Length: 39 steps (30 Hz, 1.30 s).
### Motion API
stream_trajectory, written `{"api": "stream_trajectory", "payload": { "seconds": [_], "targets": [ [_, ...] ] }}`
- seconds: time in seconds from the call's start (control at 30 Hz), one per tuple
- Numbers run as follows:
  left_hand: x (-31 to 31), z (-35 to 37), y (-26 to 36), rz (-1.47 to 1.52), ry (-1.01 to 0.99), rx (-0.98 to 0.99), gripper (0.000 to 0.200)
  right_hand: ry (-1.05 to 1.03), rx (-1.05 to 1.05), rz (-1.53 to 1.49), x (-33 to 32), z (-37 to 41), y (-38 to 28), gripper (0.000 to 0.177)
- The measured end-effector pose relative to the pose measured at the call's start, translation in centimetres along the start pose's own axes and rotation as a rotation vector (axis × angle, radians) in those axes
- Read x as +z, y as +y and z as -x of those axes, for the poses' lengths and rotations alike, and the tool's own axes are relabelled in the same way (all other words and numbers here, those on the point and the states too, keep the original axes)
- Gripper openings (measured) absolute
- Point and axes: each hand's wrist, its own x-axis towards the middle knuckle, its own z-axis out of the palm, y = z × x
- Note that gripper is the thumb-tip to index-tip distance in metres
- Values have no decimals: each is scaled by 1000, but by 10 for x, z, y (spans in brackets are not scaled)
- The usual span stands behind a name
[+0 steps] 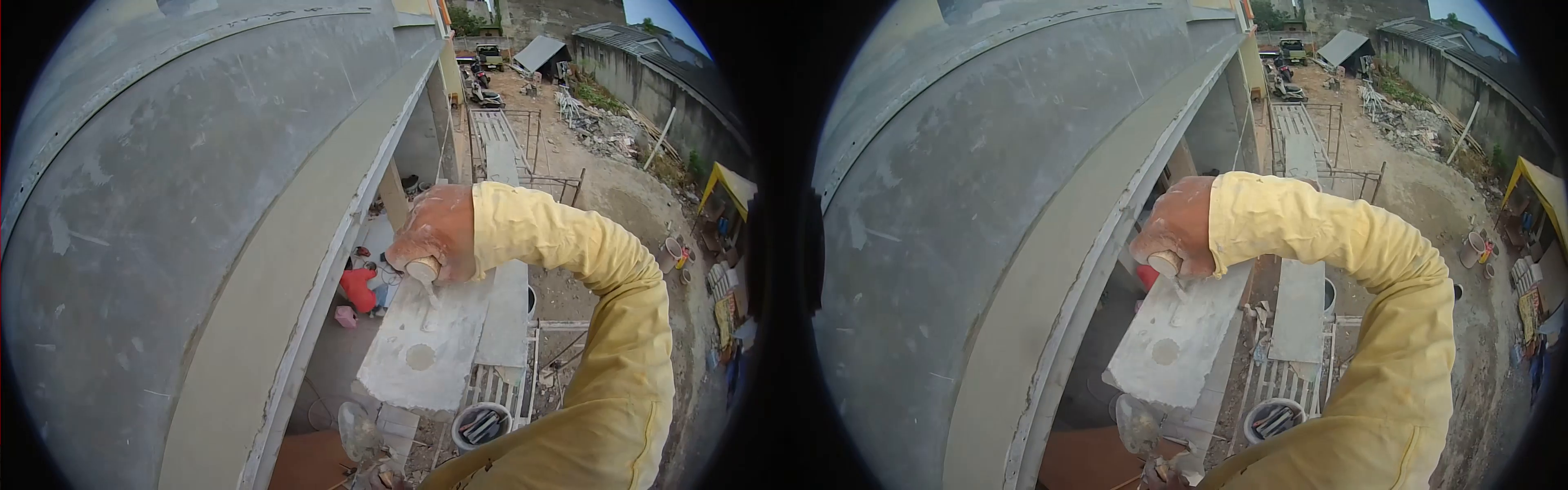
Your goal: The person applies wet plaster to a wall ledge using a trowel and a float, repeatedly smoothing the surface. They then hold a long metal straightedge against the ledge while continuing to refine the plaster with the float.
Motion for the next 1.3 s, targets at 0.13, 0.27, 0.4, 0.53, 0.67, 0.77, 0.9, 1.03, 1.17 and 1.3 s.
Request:
{"api": "stream_trajectory", "payload": {
  "seconds": [0.13,0.27,0.4,0.53,0.67,0.77,0.9,1.03,1.17,1.3],
  "targets": [
    [13,6,43,104,-60,-147,92,213,364,-273,95,109,-15,32],
    [15,15,73,-249,7,-1,39,32,1340,-551,334,250,-41,41],
    [-4,30,66,-91,-101,-244,35,-297,2152,-689,562,418,-229,53],
    [-41,23,8,295,-237,-485,30,-121,2306,-838,662,515,-482,52],
    [-32,9,-30,326,-367,-635,29,122,2501,-983,652,506,-591,52],
    [19,16,24,214,-542,-578,37,317,2627,-1083,630,500,-663,52],
    [96,18,69,85,-833,-486,36,630,2734,-1226,577,491,-604,52],
    [170,38,84,168,-1000,-653,35,782,2568,-1421,541,457,-489,59],
    [226,64,63,184,-1017,-738,31,693,2312,-1624,522,409,-391,69],
    [262,69,58,108,-1060,-628,38,998,1806,-1575,487,321,-339,73]
  ]
}}
